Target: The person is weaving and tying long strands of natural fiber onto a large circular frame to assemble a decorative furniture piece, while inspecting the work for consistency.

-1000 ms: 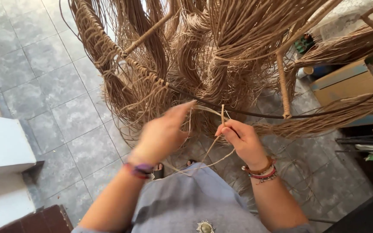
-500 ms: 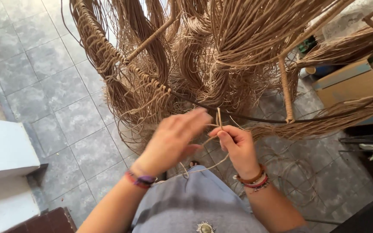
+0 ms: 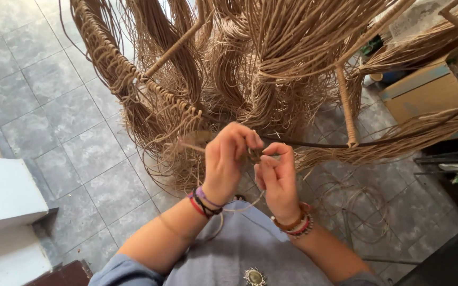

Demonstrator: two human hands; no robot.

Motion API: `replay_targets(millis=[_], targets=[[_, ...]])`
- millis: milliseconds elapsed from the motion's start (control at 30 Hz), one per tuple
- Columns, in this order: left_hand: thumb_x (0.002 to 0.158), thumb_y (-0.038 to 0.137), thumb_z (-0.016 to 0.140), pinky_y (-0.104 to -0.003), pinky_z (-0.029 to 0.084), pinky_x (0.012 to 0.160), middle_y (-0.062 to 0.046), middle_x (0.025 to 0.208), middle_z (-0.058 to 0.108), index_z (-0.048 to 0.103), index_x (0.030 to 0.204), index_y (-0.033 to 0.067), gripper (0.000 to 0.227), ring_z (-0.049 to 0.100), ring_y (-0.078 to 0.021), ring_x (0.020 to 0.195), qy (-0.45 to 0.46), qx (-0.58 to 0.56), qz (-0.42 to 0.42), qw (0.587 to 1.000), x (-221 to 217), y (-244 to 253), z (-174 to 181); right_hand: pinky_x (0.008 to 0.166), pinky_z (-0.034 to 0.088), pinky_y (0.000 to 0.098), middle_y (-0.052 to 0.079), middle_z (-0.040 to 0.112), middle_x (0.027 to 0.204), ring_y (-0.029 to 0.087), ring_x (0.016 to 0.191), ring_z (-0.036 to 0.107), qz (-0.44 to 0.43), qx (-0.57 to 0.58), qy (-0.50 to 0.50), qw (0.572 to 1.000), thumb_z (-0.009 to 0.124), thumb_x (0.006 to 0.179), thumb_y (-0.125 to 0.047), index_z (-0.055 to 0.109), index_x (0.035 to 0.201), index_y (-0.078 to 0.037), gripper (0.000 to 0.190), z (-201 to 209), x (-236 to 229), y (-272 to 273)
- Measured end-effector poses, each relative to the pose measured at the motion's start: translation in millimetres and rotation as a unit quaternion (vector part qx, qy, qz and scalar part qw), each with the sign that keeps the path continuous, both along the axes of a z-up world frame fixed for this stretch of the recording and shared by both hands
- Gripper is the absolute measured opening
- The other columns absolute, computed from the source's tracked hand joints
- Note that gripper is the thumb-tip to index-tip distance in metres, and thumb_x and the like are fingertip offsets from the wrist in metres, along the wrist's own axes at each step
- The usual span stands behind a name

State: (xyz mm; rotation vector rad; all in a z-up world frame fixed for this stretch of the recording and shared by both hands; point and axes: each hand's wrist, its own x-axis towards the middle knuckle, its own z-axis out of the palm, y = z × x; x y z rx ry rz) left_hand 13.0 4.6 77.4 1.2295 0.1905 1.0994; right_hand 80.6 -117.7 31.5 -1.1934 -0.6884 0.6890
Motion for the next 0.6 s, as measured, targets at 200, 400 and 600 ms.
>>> replay_targets(millis=[200, 400, 600], targets=[[0.11, 0.042, 0.033, -0.02, 0.009, 0.04, 0.007, 0.059, 0.016, 0.021, 0.06, 0.0215, 0.056, 0.011, -0.0058, 0.048, -0.14, -0.355, -0.139, 0.914, 39, 4, 38, 0.046, 0.034, 0.0199, 0.001, 0.041, 0.052, 0.007, 0.044, 0.036, -0.051, 0.015, -0.086, 0.995, 0.038, 0.11, -0.016, 0.035, 0.113, -0.005, 0.012, -14, 1, 11], [0.109, 0.044, 0.035, -0.021, 0.005, 0.04, 0.009, 0.061, 0.012, 0.022, 0.06, 0.0214, 0.055, 0.007, -0.0055, 0.051, -0.146, -0.381, -0.15, 0.901, 52, 13, 29, 0.047, 0.038, 0.0185, -0.001, 0.04, 0.05, 0.006, 0.044, 0.035, -0.088, -0.003, -0.14, 0.986, 0.038, 0.108, -0.011, 0.034, 0.112, -0.005, 0.008, -10, 5, 18], [0.108, 0.045, 0.034, -0.02, 0.005, 0.038, 0.009, 0.06, 0.011, 0.022, 0.059, 0.022, 0.055, 0.007, -0.0054, 0.048, -0.146, -0.367, -0.123, 0.911, 54, 31, 32, 0.047, 0.033, 0.0165, -0.003, 0.036, 0.051, 0.005, 0.045, 0.032, -0.111, -0.05, -0.21, 0.97, 0.04, 0.107, -0.007, 0.038, 0.109, -0.005, 0.003, -15, -7, 9]])
